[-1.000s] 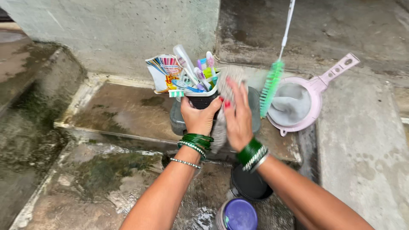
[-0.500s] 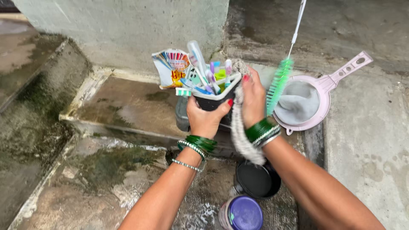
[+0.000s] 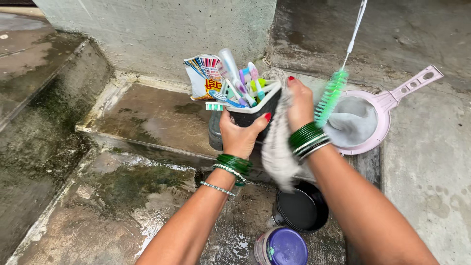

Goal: The person cleans a plastic stand, a small basket, and several containers by hand using a cloth and a red bucket of water.

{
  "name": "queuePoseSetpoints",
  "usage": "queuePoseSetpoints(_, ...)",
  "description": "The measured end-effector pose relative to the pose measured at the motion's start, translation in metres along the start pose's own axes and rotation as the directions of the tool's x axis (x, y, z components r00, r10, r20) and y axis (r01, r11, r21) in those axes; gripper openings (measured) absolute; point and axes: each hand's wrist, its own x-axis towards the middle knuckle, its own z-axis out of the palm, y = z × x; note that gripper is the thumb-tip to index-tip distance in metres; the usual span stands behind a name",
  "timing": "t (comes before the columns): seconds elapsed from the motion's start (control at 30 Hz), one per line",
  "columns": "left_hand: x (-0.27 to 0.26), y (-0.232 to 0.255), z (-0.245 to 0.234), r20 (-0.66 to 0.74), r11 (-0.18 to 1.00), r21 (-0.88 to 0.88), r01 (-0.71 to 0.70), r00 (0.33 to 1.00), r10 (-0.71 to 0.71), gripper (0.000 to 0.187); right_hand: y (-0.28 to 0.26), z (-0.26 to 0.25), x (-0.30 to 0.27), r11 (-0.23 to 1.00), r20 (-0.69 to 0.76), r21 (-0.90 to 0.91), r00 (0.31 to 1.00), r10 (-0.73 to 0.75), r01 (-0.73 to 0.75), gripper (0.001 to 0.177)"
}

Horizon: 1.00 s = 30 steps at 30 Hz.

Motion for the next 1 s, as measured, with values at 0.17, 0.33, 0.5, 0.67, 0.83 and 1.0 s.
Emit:
queuePoseSetpoints(0.17,0.011,0.010,-0.014,0.414,0.975,-0.122,0.185,0.902,-0.119,0.076,0.062,-0.038,0.016,0.848,0.276,0.415,0.933,0.230,-0.331,0.047)
queuePoseSetpoints(0.33,0.025,0.015,-0.011,0.457,0.959,-0.144,0.244,0.876,-0.154,0.094,0.028,-0.035,-0.011,0.838,0.250,0.518,0.967,0.042,-0.170,0.043)
queuePoseSetpoints(0.5,0.008,0.023,0.001,0.357,0.993,0.100,0.070,0.929,-0.101,0.082,-0.015,-0.016,-0.030,0.808,0.126,0.588,0.991,-0.051,-0.033,0.046)
queuePoseSetpoints(0.67,-0.001,0.027,0.004,0.213,0.998,0.055,0.001,0.977,-0.013,0.081,-0.030,0.010,-0.061,0.956,-0.060,0.054,0.956,-0.286,0.289,0.054)
queuePoseSetpoints(0.83,0.010,0.014,-0.003,0.092,0.992,0.114,-0.062,0.994,0.052,0.075,-0.047,0.030,-0.105,0.925,0.040,0.046,0.924,-0.379,0.377,0.065)
queuePoseSetpoints(1.0,0.015,0.009,-0.008,0.117,0.995,0.019,-0.096,0.989,0.093,0.084,-0.047,0.026,-0.064,0.948,0.029,0.241,0.975,-0.222,0.209,0.060)
